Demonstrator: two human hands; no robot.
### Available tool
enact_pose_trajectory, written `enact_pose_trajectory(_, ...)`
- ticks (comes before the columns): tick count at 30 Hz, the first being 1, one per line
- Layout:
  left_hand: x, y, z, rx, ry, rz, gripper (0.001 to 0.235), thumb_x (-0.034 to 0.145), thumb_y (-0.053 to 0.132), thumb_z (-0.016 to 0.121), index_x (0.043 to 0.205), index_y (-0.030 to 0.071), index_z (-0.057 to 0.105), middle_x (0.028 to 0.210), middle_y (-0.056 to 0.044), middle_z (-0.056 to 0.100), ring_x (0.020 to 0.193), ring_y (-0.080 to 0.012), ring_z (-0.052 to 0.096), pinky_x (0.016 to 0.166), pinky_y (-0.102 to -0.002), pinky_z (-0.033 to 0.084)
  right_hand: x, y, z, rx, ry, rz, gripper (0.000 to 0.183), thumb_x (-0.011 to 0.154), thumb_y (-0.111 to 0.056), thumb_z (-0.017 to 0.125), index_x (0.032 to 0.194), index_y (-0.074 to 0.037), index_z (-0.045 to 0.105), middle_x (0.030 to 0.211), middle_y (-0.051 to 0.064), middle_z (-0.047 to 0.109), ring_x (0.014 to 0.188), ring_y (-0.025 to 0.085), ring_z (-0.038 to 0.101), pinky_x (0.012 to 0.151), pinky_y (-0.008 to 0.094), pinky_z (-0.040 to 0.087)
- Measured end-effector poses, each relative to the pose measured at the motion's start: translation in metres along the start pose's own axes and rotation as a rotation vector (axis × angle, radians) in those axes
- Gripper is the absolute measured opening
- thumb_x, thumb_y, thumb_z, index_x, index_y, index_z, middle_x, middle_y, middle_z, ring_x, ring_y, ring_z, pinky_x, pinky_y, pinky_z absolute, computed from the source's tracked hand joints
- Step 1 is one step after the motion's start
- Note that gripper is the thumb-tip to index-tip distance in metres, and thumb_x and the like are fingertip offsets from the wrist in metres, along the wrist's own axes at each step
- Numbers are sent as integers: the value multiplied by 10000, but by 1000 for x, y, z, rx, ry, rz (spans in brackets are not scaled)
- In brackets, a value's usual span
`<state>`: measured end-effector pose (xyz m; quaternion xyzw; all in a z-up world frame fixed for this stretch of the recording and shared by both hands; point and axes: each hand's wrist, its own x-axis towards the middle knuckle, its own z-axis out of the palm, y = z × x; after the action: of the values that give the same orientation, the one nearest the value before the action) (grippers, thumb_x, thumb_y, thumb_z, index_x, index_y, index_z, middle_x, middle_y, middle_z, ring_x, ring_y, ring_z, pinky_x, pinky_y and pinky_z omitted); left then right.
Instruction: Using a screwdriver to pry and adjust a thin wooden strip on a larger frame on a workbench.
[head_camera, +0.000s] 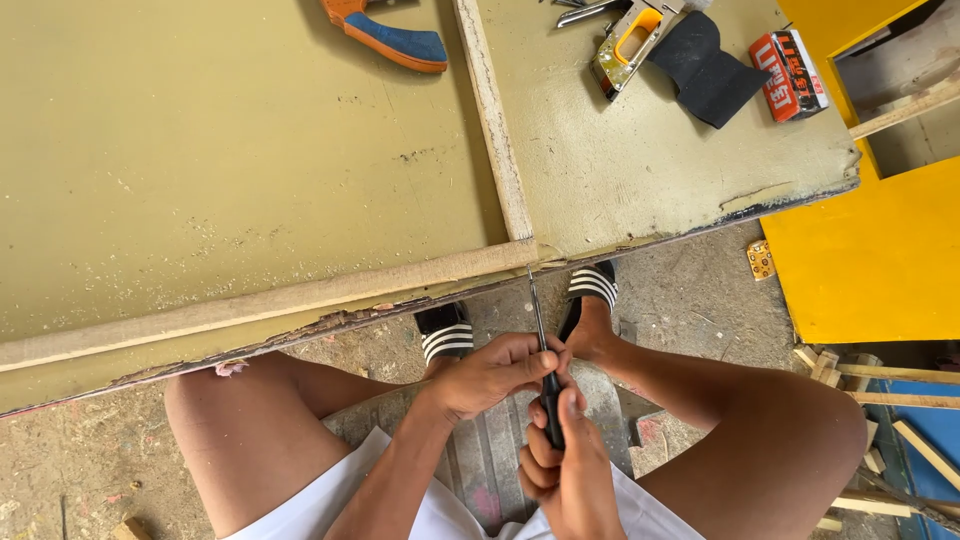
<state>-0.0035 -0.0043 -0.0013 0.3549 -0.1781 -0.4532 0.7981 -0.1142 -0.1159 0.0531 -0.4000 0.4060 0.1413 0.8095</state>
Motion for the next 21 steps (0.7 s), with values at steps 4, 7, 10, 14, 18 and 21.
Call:
enact_pose_trajectory(4,-4,3,-2,88,24,20,304,1046,366,597,1072,64,606,1055,-116,738,1001,-164,703,882,-274,551,0,1,0,9,-59,28,580,955,-648,490,868,-77,431,558,-44,85,453,93,35,425,305,39)
enact_pose_trajectory(7,-2,9,1,43,17,13,236,1069,287,593,1090,57,641,1019,-96,727,934,-171,715,751,-263,597,10,1,-11,-34,-68,18,549,953,-611,525,890,-70,454,556,-43,114,446,88,56,421,298,36)
enact_pose_trajectory(10,0,5,6,4,6,-6,335,1047,365,592,1169,53,616,1154,-183,732,1094,-249,703,870,-313,555,12,0,-20,-327,-26,-277,459,1079,-399,473,833,-15,523,583,-15,180,440,103,150,410,314,93)
enact_pose_trajectory(14,6,8,11,94,125,12,257,1022,300,635,1042,45,658,1022,-159,767,1009,-233,736,898,-353,593,0,-9,-7,-960,329,-434,445,895,-432,606,1199,-112,663,699,40,596,604,148,513,596,323,416)
enact_pose_trajectory(18,10,4,12,140,237,35,213,967,269,714,958,56,707,922,-118,786,899,-178,755,835,-318,598,3,-3,-12,-1081,353,-483,493,908,-582,482,994,-134,671,525,25,524,450,170,521,515,347,408)
enact_pose_trajectory(21,10,5,13,193,277,34,208,963,255,721,953,50,750,893,-88,787,852,-131,728,816,-283,574,9,-2,-20,-1017,309,-450,436,982,-497,530,784,-110,558,504,14,423,455,147,416,501,359,317)
